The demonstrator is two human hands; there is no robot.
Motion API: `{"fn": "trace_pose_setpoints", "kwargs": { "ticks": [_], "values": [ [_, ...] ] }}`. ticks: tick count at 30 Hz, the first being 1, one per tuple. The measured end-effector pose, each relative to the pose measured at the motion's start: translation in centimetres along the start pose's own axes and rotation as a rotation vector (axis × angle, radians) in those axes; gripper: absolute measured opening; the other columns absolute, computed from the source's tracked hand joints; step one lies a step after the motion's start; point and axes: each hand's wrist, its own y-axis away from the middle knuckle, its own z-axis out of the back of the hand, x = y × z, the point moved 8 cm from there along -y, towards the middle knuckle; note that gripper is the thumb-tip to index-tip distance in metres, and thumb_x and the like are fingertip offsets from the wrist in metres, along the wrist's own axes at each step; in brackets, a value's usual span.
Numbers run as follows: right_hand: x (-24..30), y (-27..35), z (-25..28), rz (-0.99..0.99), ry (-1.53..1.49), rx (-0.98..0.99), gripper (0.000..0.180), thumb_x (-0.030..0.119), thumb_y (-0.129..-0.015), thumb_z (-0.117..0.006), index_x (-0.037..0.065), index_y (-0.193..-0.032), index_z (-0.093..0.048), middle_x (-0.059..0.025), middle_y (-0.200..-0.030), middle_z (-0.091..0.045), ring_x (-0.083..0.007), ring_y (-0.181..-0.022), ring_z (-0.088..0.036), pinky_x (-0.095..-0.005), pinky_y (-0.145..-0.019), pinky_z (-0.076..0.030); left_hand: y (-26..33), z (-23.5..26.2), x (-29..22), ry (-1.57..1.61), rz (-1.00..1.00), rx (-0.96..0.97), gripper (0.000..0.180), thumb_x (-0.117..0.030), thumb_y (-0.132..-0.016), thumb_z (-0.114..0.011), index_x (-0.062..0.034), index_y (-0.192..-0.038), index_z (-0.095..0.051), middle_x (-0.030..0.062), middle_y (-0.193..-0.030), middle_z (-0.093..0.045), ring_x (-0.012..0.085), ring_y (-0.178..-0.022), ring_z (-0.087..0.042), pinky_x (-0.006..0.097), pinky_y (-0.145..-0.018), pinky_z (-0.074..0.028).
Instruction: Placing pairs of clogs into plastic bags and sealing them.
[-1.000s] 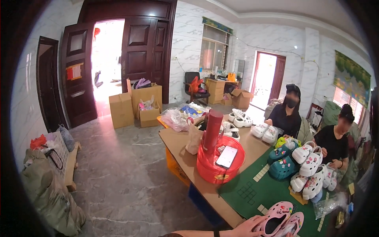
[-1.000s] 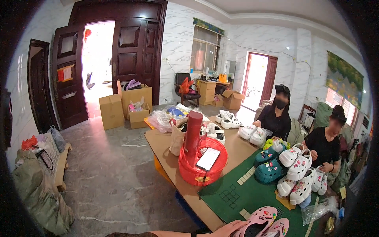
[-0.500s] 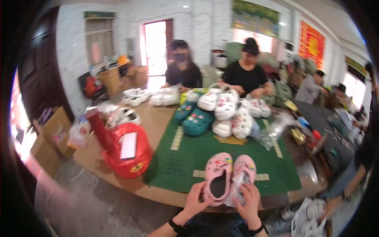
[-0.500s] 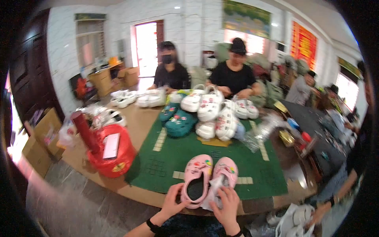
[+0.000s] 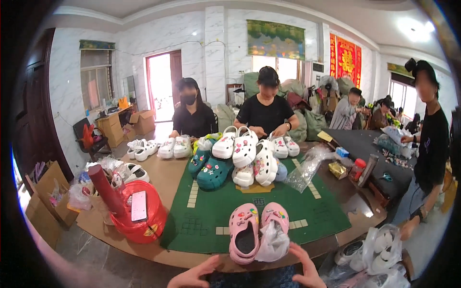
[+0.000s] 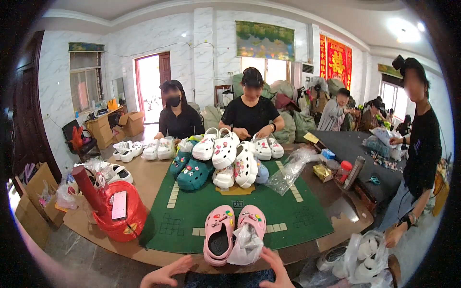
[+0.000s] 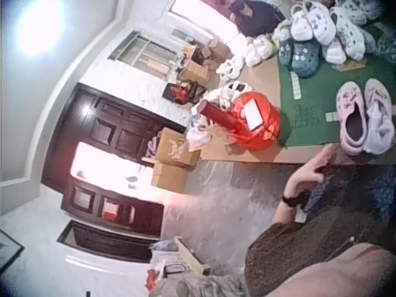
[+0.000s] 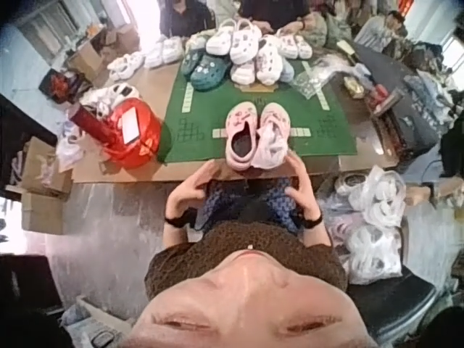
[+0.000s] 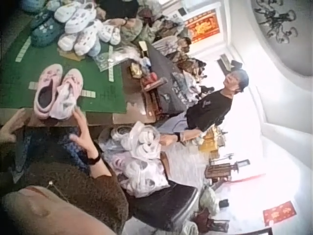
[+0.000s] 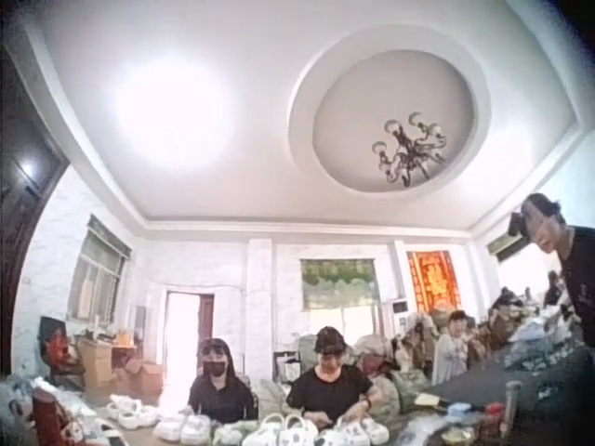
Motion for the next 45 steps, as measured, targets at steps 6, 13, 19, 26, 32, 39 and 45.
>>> {"fn": "trace_pose_setpoints", "kwargs": {
  "ticks": [6, 13, 19, 26, 32, 39, 45],
  "values": [
    [2.5, 3.1, -0.3, -0.172, -0.708, 0.103, 0.116, 0.084, -0.076, -0.056, 0.004, -0.155, -0.028, -0.0277, -0.159, -0.023, -0.0436, -0.147, -0.025, -0.0584, -0.116, -0.023, 3.6, -2.4, -7.5, 0.240, -0.254, 0.090, 0.143, -0.084, -0.056, -0.074, -0.0190, -0.161, -0.001, 0.0245, -0.164, -0.004, 0.0457, -0.150, -0.011, 0.065, -0.115, -0.017],
    [2.5, 6.5, -0.8, -0.190, -1.059, 0.349, 0.137, 0.100, -0.062, -0.041, 0.008, -0.160, -0.014, -0.0335, -0.160, -0.012, -0.0520, -0.146, -0.020, -0.0682, -0.111, -0.025, 4.5, -4.6, -8.3, 0.440, -0.414, 0.202, 0.149, -0.093, -0.045, -0.068, -0.0228, -0.161, -0.005, 0.0279, -0.162, -0.004, 0.0491, -0.148, -0.012, 0.070, -0.111, -0.024],
    [1.3, 6.2, -2.2, -0.350, -1.007, 0.398, 0.129, 0.095, -0.068, -0.045, 0.007, -0.159, -0.017, -0.0281, -0.161, -0.018, -0.0458, -0.147, -0.023, -0.0608, -0.113, -0.028, 3.2, -4.6, -5.2, 0.480, -0.200, 0.115, 0.149, -0.097, -0.045, -0.062, -0.0226, -0.161, -0.006, 0.0307, -0.162, -0.006, 0.0527, -0.147, -0.015, 0.074, -0.108, -0.025],
    [-2.5, 3.4, -2.8, -0.477, -0.872, 0.230, 0.092, 0.071, -0.094, -0.044, 0.002, -0.154, -0.029, -0.0226, -0.152, -0.040, -0.0336, -0.133, -0.048, -0.0470, -0.104, -0.044, -0.7, -2.9, -2.1, 0.642, -0.119, -0.049, 0.110, -0.065, -0.077, -0.071, -0.0117, -0.158, -0.018, 0.0211, -0.155, -0.033, 0.0408, -0.136, -0.042, 0.055, -0.107, -0.041],
    [-5.2, 3.5, -4.6, -0.555, -0.797, 0.233, 0.081, 0.052, -0.093, -0.062, 0.003, -0.151, -0.034, -0.0177, -0.147, -0.046, -0.0281, -0.128, -0.051, -0.0397, -0.100, -0.044, -1.8, -2.0, 0.6, 0.272, 0.131, -0.297, 0.101, -0.054, -0.084, -0.073, -0.0084, -0.157, -0.020, 0.0221, -0.147, -0.044, 0.0363, -0.126, -0.052, 0.046, -0.101, -0.047],
    [1.0, 1.1, -4.3, -0.302, -0.741, 0.354, 0.141, 0.065, -0.053, -0.088, 0.010, -0.159, -0.013, -0.0180, -0.155, -0.032, -0.0316, -0.131, -0.047, -0.0423, -0.101, -0.042, -0.5, -4.2, -3.6, 0.269, -0.094, -0.209, 0.159, -0.069, -0.040, -0.087, -0.0180, -0.159, 0.005, 0.0212, -0.151, -0.031, 0.0376, -0.130, -0.046, 0.052, -0.099, -0.048],
    [3.5, -1.2, -6.3, -0.249, -0.846, 0.441, 0.132, 0.087, -0.067, -0.059, 0.006, -0.160, -0.010, -0.0226, -0.157, -0.029, -0.0348, -0.140, -0.039, -0.0469, -0.109, -0.035, -1.2, -5.3, -5.2, 0.636, -0.311, 0.221, 0.123, -0.088, -0.074, -0.051, -0.0160, -0.161, -0.001, 0.0271, -0.160, -0.020, 0.0458, -0.144, -0.029, 0.060, -0.107, -0.040]
  ]
}}
